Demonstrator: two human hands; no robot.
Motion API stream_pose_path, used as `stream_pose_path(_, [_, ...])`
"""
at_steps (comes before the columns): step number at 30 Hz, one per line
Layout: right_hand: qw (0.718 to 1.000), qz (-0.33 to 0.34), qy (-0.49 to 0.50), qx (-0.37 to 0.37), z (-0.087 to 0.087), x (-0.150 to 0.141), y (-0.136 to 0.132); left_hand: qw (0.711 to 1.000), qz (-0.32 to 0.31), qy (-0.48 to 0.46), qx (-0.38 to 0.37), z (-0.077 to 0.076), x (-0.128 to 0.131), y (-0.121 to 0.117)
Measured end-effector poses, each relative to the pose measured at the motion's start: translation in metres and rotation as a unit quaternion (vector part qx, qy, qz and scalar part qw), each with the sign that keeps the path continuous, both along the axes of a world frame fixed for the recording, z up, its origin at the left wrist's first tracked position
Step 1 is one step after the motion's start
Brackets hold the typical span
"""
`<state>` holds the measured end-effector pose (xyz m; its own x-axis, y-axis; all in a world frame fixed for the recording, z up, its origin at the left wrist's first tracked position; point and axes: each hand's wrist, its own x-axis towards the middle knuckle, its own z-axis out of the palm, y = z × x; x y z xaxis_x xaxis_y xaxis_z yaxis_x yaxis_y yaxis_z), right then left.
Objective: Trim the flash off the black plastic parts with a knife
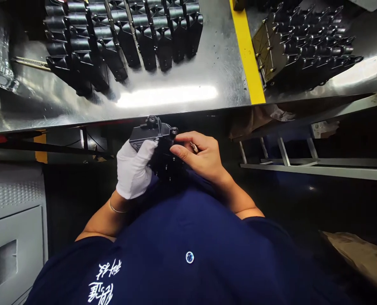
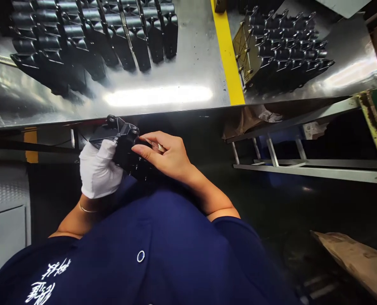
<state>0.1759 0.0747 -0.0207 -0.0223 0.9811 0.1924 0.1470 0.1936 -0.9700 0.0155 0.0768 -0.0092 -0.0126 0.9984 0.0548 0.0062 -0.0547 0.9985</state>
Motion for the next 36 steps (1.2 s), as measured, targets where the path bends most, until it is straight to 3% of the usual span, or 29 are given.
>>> stream_pose_path(6, [0.999, 0.017, 0.024, -0.033, 0.008, -0.004, 0.003, 0.999, 0.014, 0.014, 0.041, 0.002, 0.002, 0.005])
stream_pose_path(12, [0.999, 0.031, 0.006, -0.034, 0.005, -0.007, -0.002, 0.999, -0.003, 0.045, 0.005, 0.0, -0.006, 0.002])
stream_pose_path(21, [0.998, -0.047, 0.026, -0.043, 0.009, -0.01, -0.006, 0.996, -0.026, 0.079, 0.043, 0.005, 0.002, 0.002])
stream_pose_path(26, [0.996, -0.041, 0.026, -0.074, 0.01, -0.006, -0.006, 0.992, -0.029, 0.112, 0.05, 0.005, 0.002, 0.001])
stream_pose_path(31, [0.999, -0.006, 0.012, -0.036, 0.012, -0.004, -0.005, 0.989, -0.027, 0.14, 0.045, 0.002, -0.003, 0.002])
stream_pose_path(36, [0.999, -0.023, -0.023, -0.013, 0.008, -0.003, -0.004, 0.988, -0.028, 0.146, 0.042, -0.006, -0.005, 0.002])
